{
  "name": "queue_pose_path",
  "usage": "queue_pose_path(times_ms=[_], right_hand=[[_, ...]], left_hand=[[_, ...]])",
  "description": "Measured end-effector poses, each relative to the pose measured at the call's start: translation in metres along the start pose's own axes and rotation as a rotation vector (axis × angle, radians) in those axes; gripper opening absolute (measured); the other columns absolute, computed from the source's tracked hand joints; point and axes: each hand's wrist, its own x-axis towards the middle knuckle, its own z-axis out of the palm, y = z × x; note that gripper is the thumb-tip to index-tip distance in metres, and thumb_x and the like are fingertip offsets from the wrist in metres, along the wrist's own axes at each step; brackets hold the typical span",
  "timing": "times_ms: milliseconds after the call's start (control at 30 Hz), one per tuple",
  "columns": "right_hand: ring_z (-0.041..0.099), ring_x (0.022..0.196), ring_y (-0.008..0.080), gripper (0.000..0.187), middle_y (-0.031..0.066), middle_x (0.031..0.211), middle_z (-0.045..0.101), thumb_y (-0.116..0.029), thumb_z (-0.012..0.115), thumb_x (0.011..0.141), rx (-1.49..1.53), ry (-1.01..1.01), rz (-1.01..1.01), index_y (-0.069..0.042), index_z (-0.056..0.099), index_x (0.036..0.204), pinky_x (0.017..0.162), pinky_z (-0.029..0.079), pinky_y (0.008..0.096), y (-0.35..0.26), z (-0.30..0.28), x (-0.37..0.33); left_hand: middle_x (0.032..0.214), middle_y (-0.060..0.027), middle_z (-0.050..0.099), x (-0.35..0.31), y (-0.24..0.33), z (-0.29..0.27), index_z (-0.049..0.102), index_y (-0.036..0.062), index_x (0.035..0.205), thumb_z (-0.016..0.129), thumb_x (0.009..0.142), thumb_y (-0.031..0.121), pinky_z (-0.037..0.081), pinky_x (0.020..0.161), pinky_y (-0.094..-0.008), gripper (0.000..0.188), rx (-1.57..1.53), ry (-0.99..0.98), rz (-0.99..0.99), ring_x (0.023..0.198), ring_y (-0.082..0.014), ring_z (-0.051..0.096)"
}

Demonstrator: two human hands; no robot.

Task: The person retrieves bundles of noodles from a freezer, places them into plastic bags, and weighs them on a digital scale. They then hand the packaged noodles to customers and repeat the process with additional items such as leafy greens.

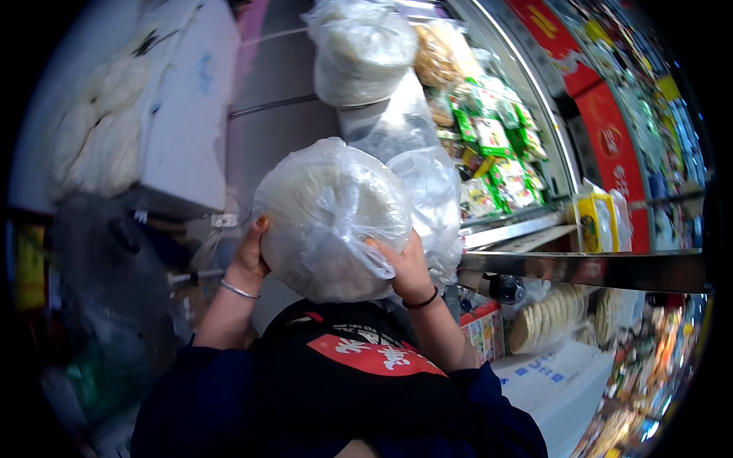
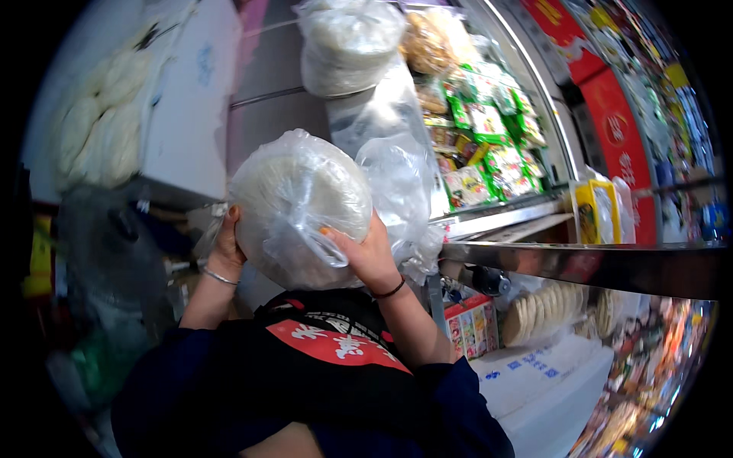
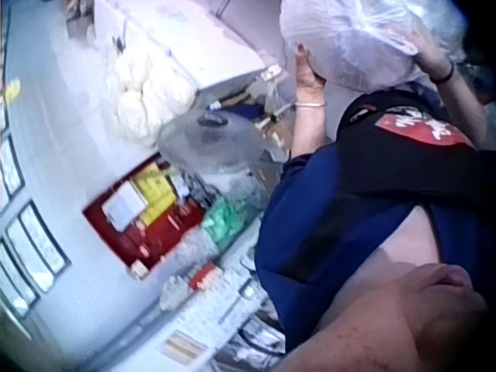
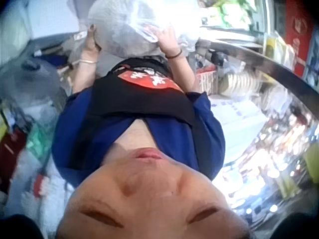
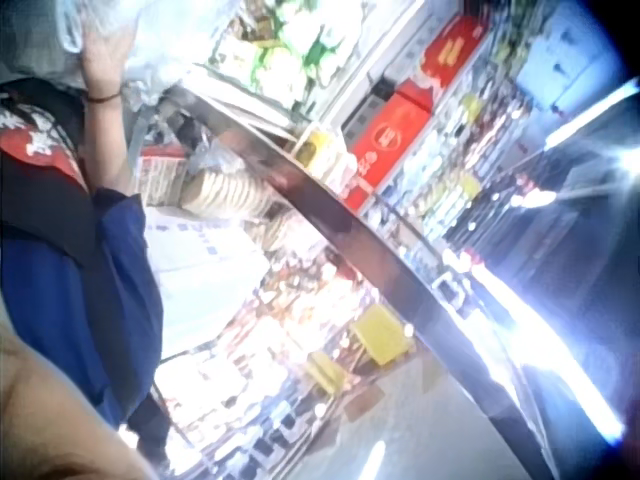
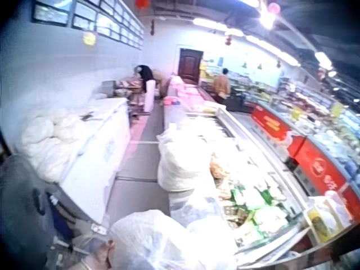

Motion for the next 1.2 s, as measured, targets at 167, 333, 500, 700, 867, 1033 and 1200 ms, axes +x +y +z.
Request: queue_pose_path(times_ms=[167, 333, 500, 700, 867, 1033, 1200], right_hand=[[0.051, 0.114, 0.019, 0.072, 0.0117, 0.123, 0.054, -0.04, 0.068, 0.085, 0.033, -0.369, -0.192, 0.002, 0.038, 0.135, 0.097, 0.041, 0.0333, -0.013, 0.034, -0.03], [0.051, 0.059, 0.0078, 0.053, 0.0016, 0.089, 0.055, -0.051, 0.05, 0.092, 0.442, -0.396, 0.374, -0.004, 0.052, 0.117, 0.043, 0.035, 0.0187, 0.003, 0.06, -0.06], [0.053, 0.071, 0.0087, 0.041, 0.0001, 0.082, 0.058, -0.037, 0.047, 0.098, 0.28, -0.15, 0.084, -0.005, 0.053, 0.123, 0.062, 0.044, 0.0237, 0.025, 0.023, -0.008], [0.062, 0.092, 0.0151, 0.04, 0.0077, 0.11, 0.066, -0.033, 0.057, 0.092, -0.402, -1.085, 0.634, -0.004, 0.061, 0.119, 0.071, 0.053, 0.0295, 0.167, 0.014, -0.028], [0.059, 0.109, 0.022, 0.044, 0.0114, 0.122, 0.062, -0.015, 0.068, 0.08, -0.721, -1.562, 0.267, -0.007, 0.06, 0.122, 0.094, 0.046, 0.0353, 0.204, 0.112, -0.086], [0.061, 0.108, 0.0357, 0.039, 0.0222, 0.114, 0.063, -0.018, 0.049, 0.083, -1.453, -1.762, -0.256, -0.005, 0.062, 0.118, 0.091, 0.047, 0.0432, 0.228, 0.167, -0.084], [0.069, 0.075, 0.0314, 0.027, 0.0188, 0.086, 0.069, -0.02, 0.059, 0.081, -1.444, -2.413, -1.14, 0.005, 0.067, 0.082, 0.069, 0.054, 0.0392, 0.283, 0.284, -0.11]], left_hand=[[0.125, -0.0108, 0.058, -0.081, -0.05, -0.029, 0.044, 0.0103, 0.136, 0.065, 0.084, 0.048, 0.052, 0.086, -0.043, 0.068, -0.108, 0.073, 0.338, 0.108, -0.0271, 0.06], [0.126, -0.012, 0.057, -0.164, -0.076, 0.01, 0.039, 0.0122, 0.14, 0.063, 0.086, 0.048, 0.052, 0.085, -0.0461, 0.069, -0.551, -0.418, 0.391, 0.107, -0.0291, 0.06], [0.127, -0.0132, 0.057, -0.243, -0.086, 0.024, 0.035, 0.0141, 0.143, 0.06, 0.087, 0.048, 0.053, 0.084, -0.0491, 0.069, -0.671, -0.578, 0.427, 0.106, -0.0311, 0.061], [0.128, -0.0099, 0.057, -0.343, -0.134, -0.001, 0.029, 0.0216, 0.147, 0.063, 0.087, 0.044, 0.05, 0.083, -0.0528, 0.072, -0.778, -0.503, 0.695, 0.104, -0.0356, 0.062], [0.132, -0.0129, 0.054, -0.422, -0.161, -0.024, 0.026, 0.0205, 0.147, 0.065, 0.085, 0.046, 0.055, 0.08, -0.0507, 0.078, -0.623, -0.542, 0.914, 0.108, -0.0343, 0.061], [0.134, -0.0088, 0.052, -0.496, -0.194, -0.041, 0.022, 0.0217, 0.148, 0.076, 0.077, 0.042, 0.053, 0.086, -0.0522, 0.092, -0.534, -0.404, 1.15, 0.106, -0.0295, 0.063], [0.133, -0.0067, 0.052, -0.573, -0.228, -0.036, 0.021, 0.0209, 0.148, 0.076, 0.076, 0.043, 0.05, 0.089, -0.0519, 0.093, -0.37, -0.484, 1.321, 0.109, -0.0281, 0.061]])
